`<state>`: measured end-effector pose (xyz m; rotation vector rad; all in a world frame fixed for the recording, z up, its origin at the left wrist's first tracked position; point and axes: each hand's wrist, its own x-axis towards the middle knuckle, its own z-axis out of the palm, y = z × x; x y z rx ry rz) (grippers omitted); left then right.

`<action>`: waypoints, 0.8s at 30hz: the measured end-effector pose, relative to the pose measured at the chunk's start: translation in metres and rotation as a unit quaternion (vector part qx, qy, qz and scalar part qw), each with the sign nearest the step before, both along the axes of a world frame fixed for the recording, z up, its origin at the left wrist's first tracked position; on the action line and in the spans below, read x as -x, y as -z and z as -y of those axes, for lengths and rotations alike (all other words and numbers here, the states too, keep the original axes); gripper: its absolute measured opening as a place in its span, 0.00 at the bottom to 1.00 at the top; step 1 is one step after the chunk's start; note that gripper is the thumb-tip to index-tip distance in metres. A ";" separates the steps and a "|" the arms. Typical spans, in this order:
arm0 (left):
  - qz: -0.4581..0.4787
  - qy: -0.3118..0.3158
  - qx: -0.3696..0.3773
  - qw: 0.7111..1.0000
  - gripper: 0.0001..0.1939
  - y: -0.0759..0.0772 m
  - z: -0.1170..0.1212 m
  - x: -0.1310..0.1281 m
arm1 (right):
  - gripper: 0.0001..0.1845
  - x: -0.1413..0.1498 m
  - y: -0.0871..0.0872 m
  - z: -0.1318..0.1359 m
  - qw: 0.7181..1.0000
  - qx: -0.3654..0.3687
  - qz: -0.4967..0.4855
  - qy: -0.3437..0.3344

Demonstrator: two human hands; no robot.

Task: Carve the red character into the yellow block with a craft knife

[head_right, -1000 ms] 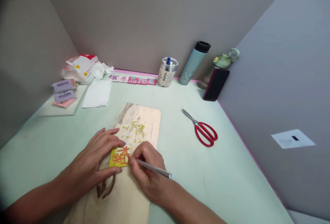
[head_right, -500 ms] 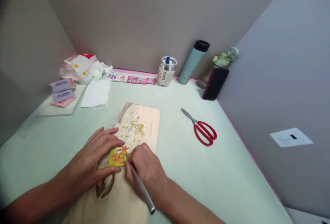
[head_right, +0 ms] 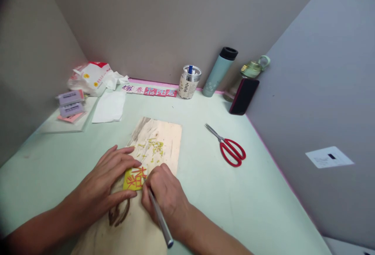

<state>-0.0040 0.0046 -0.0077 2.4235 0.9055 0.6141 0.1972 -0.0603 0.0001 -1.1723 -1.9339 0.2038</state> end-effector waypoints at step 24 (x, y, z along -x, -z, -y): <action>-0.008 -0.004 -0.009 1.000 0.22 -0.001 0.002 0.001 | 0.14 0.003 -0.001 0.002 0.999 0.021 -0.020 0.019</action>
